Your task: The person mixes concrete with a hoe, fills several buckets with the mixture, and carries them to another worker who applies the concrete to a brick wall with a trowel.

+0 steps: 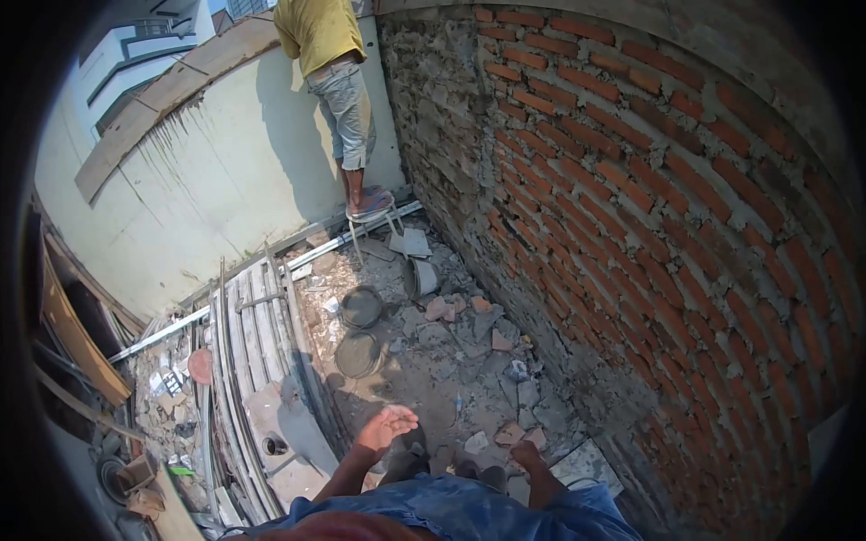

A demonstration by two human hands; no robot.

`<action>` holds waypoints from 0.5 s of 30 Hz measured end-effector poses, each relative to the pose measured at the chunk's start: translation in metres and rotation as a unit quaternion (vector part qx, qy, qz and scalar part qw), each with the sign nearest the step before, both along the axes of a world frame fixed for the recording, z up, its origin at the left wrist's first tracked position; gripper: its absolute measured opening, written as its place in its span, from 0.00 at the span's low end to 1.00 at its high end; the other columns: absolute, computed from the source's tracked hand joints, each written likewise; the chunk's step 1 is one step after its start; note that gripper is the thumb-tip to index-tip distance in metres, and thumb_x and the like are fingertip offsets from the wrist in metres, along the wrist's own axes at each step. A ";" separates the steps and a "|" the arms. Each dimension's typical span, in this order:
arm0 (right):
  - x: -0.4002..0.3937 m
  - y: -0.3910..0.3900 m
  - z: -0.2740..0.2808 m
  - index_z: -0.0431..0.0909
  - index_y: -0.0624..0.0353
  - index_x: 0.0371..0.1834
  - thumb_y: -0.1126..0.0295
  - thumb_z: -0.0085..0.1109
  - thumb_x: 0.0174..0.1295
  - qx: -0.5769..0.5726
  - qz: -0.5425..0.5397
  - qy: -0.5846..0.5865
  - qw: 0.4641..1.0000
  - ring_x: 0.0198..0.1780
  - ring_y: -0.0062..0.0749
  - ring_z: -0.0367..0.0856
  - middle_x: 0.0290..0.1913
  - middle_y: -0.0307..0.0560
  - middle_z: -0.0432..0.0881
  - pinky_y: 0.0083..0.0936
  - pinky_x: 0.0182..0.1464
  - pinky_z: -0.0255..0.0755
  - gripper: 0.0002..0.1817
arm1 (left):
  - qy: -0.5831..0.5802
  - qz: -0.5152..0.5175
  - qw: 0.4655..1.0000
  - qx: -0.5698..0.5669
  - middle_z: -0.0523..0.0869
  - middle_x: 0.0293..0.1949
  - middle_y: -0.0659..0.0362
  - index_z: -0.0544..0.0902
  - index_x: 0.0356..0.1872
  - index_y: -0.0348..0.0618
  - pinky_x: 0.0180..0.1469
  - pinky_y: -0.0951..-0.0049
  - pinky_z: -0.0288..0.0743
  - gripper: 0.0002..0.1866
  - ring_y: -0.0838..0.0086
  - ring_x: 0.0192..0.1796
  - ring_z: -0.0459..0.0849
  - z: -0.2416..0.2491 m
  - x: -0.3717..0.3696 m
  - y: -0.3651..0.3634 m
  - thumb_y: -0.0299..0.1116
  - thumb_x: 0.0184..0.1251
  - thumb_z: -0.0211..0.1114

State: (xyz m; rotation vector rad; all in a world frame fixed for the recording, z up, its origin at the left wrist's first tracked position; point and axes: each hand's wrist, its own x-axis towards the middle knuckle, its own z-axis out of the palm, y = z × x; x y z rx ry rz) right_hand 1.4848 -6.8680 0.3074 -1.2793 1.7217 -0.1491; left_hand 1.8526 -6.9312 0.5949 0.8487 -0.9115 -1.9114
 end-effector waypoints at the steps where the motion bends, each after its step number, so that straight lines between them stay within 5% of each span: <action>1: -0.014 0.020 -0.018 0.79 0.60 0.30 0.68 0.54 0.49 -0.018 0.097 0.035 0.994 0.28 0.33 0.79 0.28 0.46 0.80 0.31 0.23 0.70 0.09 | 0.007 -0.018 1.000 0.003 0.78 0.46 0.52 0.73 0.48 0.36 0.53 0.69 0.64 0.23 0.67 0.48 0.77 0.009 -0.009 0.014 0.46 0.66 0.44; 3: -0.032 0.062 -0.034 0.79 0.60 0.30 0.68 0.54 0.51 -0.239 0.391 0.216 0.862 0.31 0.34 0.80 0.29 0.47 0.80 0.33 0.24 0.71 0.08 | -0.036 -0.058 0.997 -0.019 0.78 0.46 0.52 0.72 0.48 0.35 0.53 0.69 0.65 0.24 0.67 0.48 0.77 0.024 -0.014 0.028 0.46 0.66 0.43; 4: -0.039 0.084 -0.058 0.79 0.60 0.30 0.68 0.54 0.51 -0.240 0.393 0.209 0.863 0.31 0.34 0.80 0.29 0.47 0.80 0.33 0.24 0.71 0.08 | -0.065 -0.097 0.992 -0.038 0.77 0.46 0.51 0.72 0.49 0.34 0.54 0.68 0.65 0.24 0.67 0.48 0.77 0.032 -0.014 0.038 0.46 0.67 0.43; 5: -0.045 0.106 -0.091 0.78 0.59 0.31 0.67 0.54 0.52 -0.092 0.237 0.098 0.962 0.33 0.34 0.81 0.30 0.48 0.80 0.34 0.26 0.72 0.08 | -0.083 -0.091 0.992 -0.036 0.77 0.47 0.50 0.71 0.50 0.33 0.56 0.66 0.63 0.26 0.65 0.49 0.76 0.047 -0.014 0.044 0.47 0.67 0.42; 6: -0.050 0.119 -0.118 0.78 0.59 0.31 0.66 0.54 0.53 0.065 0.067 -0.018 0.995 0.34 0.33 0.81 0.31 0.49 0.80 0.35 0.28 0.73 0.09 | -0.086 -0.088 0.992 -0.031 0.77 0.47 0.50 0.71 0.50 0.33 0.56 0.66 0.63 0.26 0.65 0.49 0.76 0.060 -0.012 0.047 0.47 0.67 0.42; 7: -0.057 0.119 -0.131 0.78 0.59 0.31 0.66 0.54 0.53 0.067 0.070 -0.021 0.995 0.34 0.33 0.81 0.31 0.49 0.80 0.35 0.28 0.73 0.09 | -0.039 -0.055 0.996 -0.052 0.76 0.48 0.48 0.70 0.50 0.33 0.56 0.63 0.63 0.27 0.62 0.51 0.76 0.072 -0.010 0.047 0.50 0.64 0.46; 9: -0.056 0.120 -0.151 0.78 0.59 0.32 0.66 0.52 0.55 -0.011 0.280 -0.012 0.960 0.35 0.33 0.81 0.32 0.50 0.80 0.34 0.31 0.73 0.09 | 0.003 -0.022 0.997 -0.073 0.75 0.49 0.47 0.70 0.50 0.32 0.56 0.59 0.63 0.29 0.59 0.52 0.75 0.106 -0.005 0.047 0.52 0.62 0.50; 12: -0.007 0.069 -0.069 0.81 0.57 0.23 0.68 0.57 0.41 0.111 0.062 0.055 0.990 0.29 0.44 0.80 0.26 0.54 0.80 0.33 0.33 0.73 0.08 | 0.037 0.063 0.940 -0.332 0.75 0.45 0.47 0.71 0.48 0.33 0.56 0.57 0.63 0.27 0.59 0.50 0.75 0.189 0.000 0.036 0.50 0.62 0.51; 14: 0.011 0.028 -0.051 0.81 0.57 0.23 0.68 0.56 0.40 -0.155 0.364 0.181 0.900 0.30 0.45 0.80 0.27 0.54 0.80 0.34 0.34 0.73 0.08 | 0.048 0.138 0.870 -0.472 0.75 0.39 0.49 0.73 0.42 0.36 0.55 0.57 0.64 0.24 0.60 0.46 0.76 0.257 -0.004 0.045 0.50 0.61 0.53; 15: 0.022 0.005 -0.053 0.81 0.56 0.24 0.66 0.55 0.40 -0.210 0.400 0.188 0.872 0.32 0.46 0.79 0.28 0.52 0.80 0.35 0.35 0.73 0.09 | 0.100 0.191 0.808 -0.549 0.73 0.36 0.53 0.73 0.35 0.40 0.52 0.60 0.66 0.18 0.64 0.44 0.76 0.288 -0.015 0.051 0.47 0.61 0.54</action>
